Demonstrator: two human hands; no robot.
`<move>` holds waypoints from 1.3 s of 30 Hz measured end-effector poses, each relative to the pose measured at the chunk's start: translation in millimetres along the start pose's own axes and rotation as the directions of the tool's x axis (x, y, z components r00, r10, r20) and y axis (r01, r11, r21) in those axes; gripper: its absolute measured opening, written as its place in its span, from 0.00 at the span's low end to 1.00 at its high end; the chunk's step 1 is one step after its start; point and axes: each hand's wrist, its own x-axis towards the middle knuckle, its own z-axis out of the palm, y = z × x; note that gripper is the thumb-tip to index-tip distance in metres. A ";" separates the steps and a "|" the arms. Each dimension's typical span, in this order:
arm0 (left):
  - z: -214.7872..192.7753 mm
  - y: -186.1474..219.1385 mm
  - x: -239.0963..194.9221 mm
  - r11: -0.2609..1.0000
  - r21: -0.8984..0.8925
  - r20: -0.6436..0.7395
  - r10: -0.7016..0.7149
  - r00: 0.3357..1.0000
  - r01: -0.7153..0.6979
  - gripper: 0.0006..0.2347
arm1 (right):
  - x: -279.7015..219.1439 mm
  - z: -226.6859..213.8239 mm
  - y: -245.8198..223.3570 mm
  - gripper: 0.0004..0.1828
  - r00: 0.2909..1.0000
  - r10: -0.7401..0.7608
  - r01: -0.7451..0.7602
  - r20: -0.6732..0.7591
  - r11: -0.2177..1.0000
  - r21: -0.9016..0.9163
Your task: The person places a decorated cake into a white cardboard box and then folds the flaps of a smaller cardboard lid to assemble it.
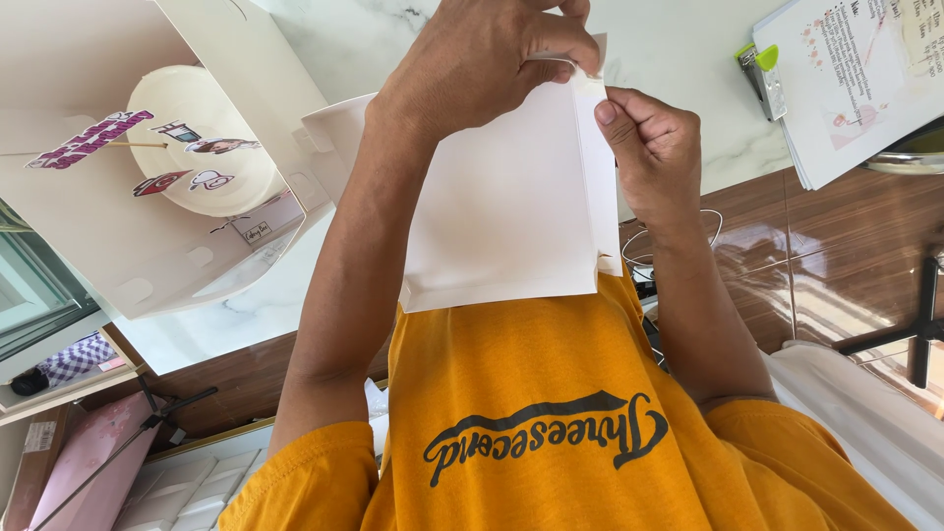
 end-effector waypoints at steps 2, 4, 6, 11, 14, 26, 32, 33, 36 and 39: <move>2.5 0.1 -0.5 0.998 0.049 -0.042 0.050 0.998 -0.048 0.08 | -1.3 -0.4 3.3 0.14 1.000 0.010 -0.011 -0.020 1.000 -0.017; 8.4 -4.1 -1.9 0.998 0.042 -0.041 0.040 0.998 -0.039 0.08 | -1.8 0.2 4.1 0.14 0.999 0.025 -0.026 -0.021 1.000 -0.017; 12.2 -7.4 -1.6 0.999 0.038 -0.041 0.033 0.999 -0.032 0.08 | -1.2 0.3 5.5 0.14 0.999 0.037 -0.037 -0.023 0.999 -0.017; 17.2 -8.9 2.4 0.998 0.030 -0.020 0.050 0.999 -0.049 0.07 | -2.1 -0.2 2.6 0.15 0.999 0.047 -0.047 -0.016 0.999 -0.015; 17.6 -7.8 5.4 1.000 0.009 0.020 0.020 1.000 -0.020 0.07 | -3.5 -3.6 9.8 0.15 0.999 0.033 -0.035 -0.036 0.998 -0.051; 33.3 -17.0 18.2 0.995 -0.099 0.041 0.024 0.999 -0.020 0.06 | -7.6 -13.6 -1.2 0.17 0.989 0.137 -0.138 -0.047 0.990 -0.009; 36.5 -19.4 19.6 0.996 -0.072 0.051 0.061 0.997 -0.057 0.07 | -5.0 -14.0 -0.1 0.18 0.983 0.182 -0.180 -0.028 0.982 0.047; 35.5 -19.7 19.6 0.996 -0.071 0.051 0.062 0.997 -0.058 0.07 | -4.7 -14.8 1.8 0.18 0.983 0.180 -0.179 -0.029 0.983 0.048; 33.1 -20.3 18.2 0.993 -0.113 0.089 0.027 0.996 -0.017 0.07 | -5.1 -15.8 3.8 0.18 0.983 0.182 -0.182 -0.012 0.983 0.023; 29.2 -21.5 17.3 0.992 -0.127 0.091 0.033 0.995 -0.022 0.07 | -3.8 -18.2 6.1 0.18 0.983 0.183 -0.183 0.003 0.981 0.056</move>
